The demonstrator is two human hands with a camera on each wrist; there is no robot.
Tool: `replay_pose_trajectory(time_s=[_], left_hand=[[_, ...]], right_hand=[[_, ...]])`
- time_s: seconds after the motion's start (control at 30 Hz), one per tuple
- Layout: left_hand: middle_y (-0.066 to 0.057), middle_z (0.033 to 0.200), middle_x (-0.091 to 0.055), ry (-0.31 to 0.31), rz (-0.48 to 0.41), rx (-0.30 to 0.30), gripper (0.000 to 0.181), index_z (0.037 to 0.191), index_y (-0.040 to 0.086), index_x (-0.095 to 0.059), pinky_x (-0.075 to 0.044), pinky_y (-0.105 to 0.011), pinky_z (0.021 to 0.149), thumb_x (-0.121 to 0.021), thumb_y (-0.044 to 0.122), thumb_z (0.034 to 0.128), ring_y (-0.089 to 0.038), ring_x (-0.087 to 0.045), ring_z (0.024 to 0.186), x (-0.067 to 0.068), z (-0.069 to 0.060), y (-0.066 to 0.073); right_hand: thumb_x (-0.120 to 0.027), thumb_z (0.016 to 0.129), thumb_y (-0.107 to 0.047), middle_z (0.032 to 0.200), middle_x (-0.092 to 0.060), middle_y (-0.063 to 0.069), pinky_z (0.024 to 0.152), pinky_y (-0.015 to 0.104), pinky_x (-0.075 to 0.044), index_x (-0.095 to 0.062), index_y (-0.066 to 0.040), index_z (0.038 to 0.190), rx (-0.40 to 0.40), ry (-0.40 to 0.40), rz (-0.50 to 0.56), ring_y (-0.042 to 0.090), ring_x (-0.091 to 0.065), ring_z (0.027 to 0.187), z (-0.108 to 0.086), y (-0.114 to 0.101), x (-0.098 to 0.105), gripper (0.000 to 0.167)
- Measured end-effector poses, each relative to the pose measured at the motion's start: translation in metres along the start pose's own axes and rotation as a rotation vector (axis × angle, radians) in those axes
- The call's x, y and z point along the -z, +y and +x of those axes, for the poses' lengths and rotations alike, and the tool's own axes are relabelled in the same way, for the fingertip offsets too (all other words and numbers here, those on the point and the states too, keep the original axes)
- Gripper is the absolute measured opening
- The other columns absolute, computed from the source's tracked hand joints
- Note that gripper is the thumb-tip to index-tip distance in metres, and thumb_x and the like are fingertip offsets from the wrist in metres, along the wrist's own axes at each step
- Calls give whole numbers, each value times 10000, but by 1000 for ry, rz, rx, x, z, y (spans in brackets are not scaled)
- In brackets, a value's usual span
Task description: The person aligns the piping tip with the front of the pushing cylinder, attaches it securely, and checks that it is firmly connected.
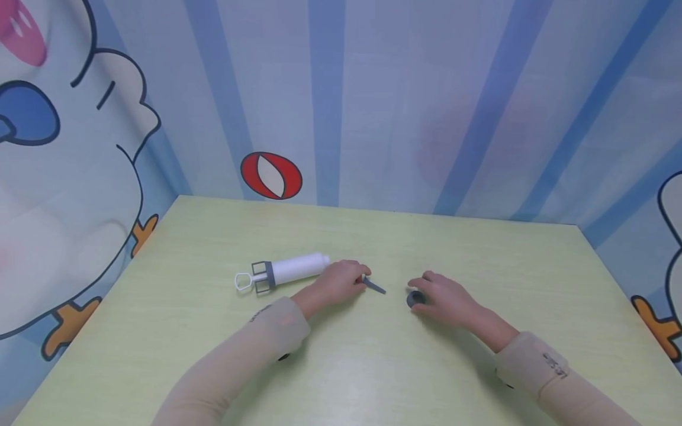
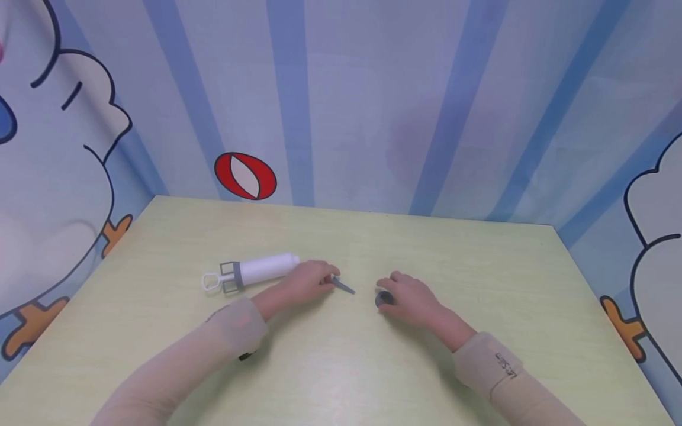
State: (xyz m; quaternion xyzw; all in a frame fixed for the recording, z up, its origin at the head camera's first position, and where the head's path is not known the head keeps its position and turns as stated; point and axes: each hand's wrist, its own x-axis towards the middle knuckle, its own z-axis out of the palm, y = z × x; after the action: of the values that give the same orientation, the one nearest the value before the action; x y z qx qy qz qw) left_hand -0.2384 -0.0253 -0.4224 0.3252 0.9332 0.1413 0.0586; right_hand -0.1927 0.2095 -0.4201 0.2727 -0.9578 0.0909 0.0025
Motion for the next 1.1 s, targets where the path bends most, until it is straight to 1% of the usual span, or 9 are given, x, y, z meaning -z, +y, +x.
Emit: replay_pose_trajectory(time_s=[0.2, 0.47, 0.67, 0.8, 0.93, 1.1], left_hand=[[-34, 915, -650, -1, 2, -1, 253, 1079, 85, -618, -459, -248, 717, -586, 147, 836, -136, -580, 817, 0, -1, 1], [-37, 921, -657, 5, -11, 5, 239, 1071, 80, -625, -465, -247, 717, -574, 129, 842, -136, -593, 826, -1, -1, 2], [-50, 903, -666, 56, -6, -15, 239, 1056, 59, -633, -477, -267, 741, -565, 90, 829, -157, -610, 843, -1, 1, -1], [-44, 899, -666, 86, -37, 12, 258, 1072, 63, -630, -469, -271, 767, -556, 83, 825, -151, -603, 840, 3, 2, -2], [-33, 892, -660, 84, -78, 46, 270, 1095, 70, -621, -462, -271, 774, -554, 93, 834, -141, -588, 826, 10, 2, -1], [-27, 889, -658, 78, -105, 45, 273, 1107, 67, -613, -461, -262, 754, -551, 106, 845, -132, -582, 810, 14, 0, 0]], right_hand=[[-695, 733, -263, 811, -529, 7, 571, 224, -364, -626, -80, 1019, -16, -29, 23, 91, -420, 656, 0, -1, 0, 347], [-693, 737, -249, 806, -521, 2, 572, 222, -359, -624, -82, 1007, -12, -36, 40, 90, -414, 653, 0, 0, -1, 325], [-694, 736, -248, 810, -525, 1, 580, 228, -368, -624, -87, 1003, -9, -35, 43, 92, -421, 658, 1, 1, -3, 319], [-697, 732, -247, 808, -524, 0, 585, 230, -373, -625, -88, 995, -19, -42, 41, 96, -426, 662, 2, 1, -2, 315], [-699, 729, -247, 806, -524, -1, 589, 232, -375, -626, -87, 991, -23, -46, 41, 97, -428, 665, 2, 0, -1, 316], [-698, 730, -249, 803, -528, -1, 580, 225, -366, -627, -84, 991, -18, -49, 43, 93, -424, 658, 2, 0, 0, 317]])
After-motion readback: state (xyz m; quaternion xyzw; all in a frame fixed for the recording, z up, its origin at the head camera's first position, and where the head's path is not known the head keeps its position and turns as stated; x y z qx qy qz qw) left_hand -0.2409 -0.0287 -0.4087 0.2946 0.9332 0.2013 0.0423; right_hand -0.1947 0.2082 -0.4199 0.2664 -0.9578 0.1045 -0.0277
